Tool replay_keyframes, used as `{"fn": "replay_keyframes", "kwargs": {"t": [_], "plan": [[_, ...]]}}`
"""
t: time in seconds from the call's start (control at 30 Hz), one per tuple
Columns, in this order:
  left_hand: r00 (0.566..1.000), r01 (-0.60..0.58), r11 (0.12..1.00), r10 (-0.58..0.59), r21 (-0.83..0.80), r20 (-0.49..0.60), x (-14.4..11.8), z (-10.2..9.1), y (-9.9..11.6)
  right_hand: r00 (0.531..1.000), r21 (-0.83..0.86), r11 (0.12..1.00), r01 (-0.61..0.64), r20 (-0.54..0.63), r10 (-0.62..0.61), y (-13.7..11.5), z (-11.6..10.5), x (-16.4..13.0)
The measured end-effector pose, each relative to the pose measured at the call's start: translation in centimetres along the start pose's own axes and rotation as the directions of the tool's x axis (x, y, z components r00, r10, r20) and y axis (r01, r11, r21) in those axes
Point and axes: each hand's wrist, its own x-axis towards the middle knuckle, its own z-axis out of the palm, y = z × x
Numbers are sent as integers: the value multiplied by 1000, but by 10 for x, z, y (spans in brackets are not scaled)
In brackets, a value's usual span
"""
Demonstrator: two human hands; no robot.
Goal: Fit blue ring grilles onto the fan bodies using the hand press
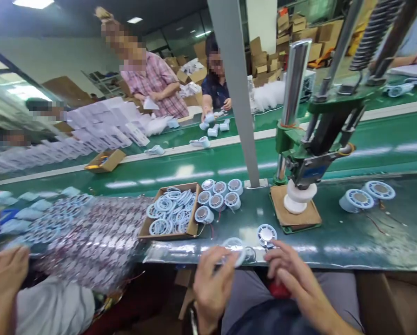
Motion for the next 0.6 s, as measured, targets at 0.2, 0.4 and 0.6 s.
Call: {"fn": "replay_keyframes", "kwargs": {"t": [0.2, 0.4, 0.6], "plan": [[988, 157, 940, -148, -304, 54, -17, 21, 55, 934, 427, 831, -356, 154, 321, -27, 34, 21], [785, 608, 614, -370, -503, 496, -19, 2, 41, 929, 422, 827, -371, 173, 328, -36, 25, 18], [764, 634, 596, -381, -494, 521, -4, 4, 47, 928, 432, 822, -371, 206, 311, -39, 23, 16]]}}
